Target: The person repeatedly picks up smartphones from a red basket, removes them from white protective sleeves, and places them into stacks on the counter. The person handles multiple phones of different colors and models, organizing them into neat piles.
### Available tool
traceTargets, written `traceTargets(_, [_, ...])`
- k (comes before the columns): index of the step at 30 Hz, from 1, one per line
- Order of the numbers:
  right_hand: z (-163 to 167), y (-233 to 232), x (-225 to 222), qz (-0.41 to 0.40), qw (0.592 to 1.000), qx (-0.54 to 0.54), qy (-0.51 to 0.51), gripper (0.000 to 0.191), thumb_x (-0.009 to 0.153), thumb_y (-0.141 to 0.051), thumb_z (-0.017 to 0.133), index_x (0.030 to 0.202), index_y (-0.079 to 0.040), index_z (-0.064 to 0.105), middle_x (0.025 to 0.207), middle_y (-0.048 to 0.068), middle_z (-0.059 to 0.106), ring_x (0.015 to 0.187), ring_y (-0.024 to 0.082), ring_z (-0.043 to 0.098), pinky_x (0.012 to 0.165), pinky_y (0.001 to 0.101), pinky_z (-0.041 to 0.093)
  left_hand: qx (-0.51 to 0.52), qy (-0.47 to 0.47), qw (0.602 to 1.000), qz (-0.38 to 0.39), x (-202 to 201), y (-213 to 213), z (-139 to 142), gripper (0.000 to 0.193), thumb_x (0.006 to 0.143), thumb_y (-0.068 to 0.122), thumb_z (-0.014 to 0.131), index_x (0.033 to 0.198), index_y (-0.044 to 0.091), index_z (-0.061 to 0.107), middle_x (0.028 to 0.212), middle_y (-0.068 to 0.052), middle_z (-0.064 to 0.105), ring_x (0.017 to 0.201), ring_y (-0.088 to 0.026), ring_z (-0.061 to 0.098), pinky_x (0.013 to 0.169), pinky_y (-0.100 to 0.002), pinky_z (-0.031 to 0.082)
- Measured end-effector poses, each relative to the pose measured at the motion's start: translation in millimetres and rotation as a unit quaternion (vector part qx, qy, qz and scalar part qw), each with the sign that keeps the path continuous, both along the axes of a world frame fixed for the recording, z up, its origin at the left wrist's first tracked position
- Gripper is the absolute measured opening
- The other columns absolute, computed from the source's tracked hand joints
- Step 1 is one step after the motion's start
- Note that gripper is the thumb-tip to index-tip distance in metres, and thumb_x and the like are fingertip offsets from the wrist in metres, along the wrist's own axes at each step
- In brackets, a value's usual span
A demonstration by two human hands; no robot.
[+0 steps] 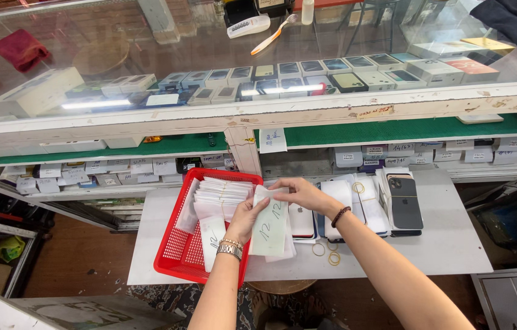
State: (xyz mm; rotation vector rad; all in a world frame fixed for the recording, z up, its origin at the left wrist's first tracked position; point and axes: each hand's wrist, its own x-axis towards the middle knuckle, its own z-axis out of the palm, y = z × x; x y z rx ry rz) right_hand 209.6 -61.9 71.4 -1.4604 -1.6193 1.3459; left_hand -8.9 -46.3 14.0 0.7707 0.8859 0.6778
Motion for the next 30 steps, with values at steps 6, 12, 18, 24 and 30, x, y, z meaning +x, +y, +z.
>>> traceTargets(6, [-15.1,15.2,-0.8,-0.106,0.989,0.022,0.103,0.043,0.088,-0.013,0.072,0.129,-0.003,0.063,0.101,0.003,0.071,0.081,0.009,0.062,0.068,0.0262,0.053,0.019,0.023,1.000,0.006,4.6,5.2,13.4,0.050,0.084,0.019,0.077,0.130,0.008,0.060,0.112,-0.007,0.075,0.095,-0.014,0.073,0.081,-0.031,0.060])
traceTargets(12, [-39.9,22.0,-27.3,-0.106,0.984,-0.039,0.140,0.056,0.092,-0.013,0.069,0.144,-0.009,0.050,0.110,0.007,0.070,0.094,0.011,0.066,0.079,0.0289,0.057,0.154,0.163,0.973,0.056,-24.6,2.6,-6.8,0.043,0.085,0.015,0.077,0.124,0.001,0.068,0.111,-0.013,0.077,0.096,-0.019,0.073,0.083,-0.032,0.058])
traceTargets(18, [-72.6,38.5,-140.5,-0.007,0.995,0.048,0.086,0.063,0.090,-0.012,0.062,0.150,-0.008,0.042,0.124,0.011,0.070,0.103,0.019,0.069,0.088,0.0335,0.059,0.302,0.434,0.807,0.262,-102.8,-4.6,-24.3,0.028,0.095,0.010,0.066,0.120,-0.003,0.067,0.114,-0.021,0.071,0.102,-0.033,0.069,0.089,-0.042,0.054])
traceTargets(24, [-73.0,33.4,-248.9,0.051,0.981,-0.166,0.080,0.056,0.097,-0.032,0.060,0.146,-0.008,0.049,0.120,0.020,0.072,0.107,0.026,0.072,0.089,0.0374,0.061,0.261,0.551,0.766,0.202,-147.7,-16.9,-20.1,0.034,0.086,0.004,0.065,0.120,0.002,0.068,0.119,-0.022,0.066,0.104,-0.039,0.066,0.086,-0.048,0.052])
traceTargets(30, [-101.9,51.1,-262.9,0.005,0.987,-0.060,-0.151,0.052,0.086,-0.032,0.071,0.126,0.000,0.061,0.118,0.022,0.072,0.112,0.035,0.070,0.099,0.0403,0.054,0.125,0.345,0.890,0.270,-198.2,10.0,-74.7,0.037,0.086,0.007,0.069,0.122,0.003,0.068,0.113,-0.020,0.074,0.103,-0.035,0.072,0.089,-0.044,0.055])
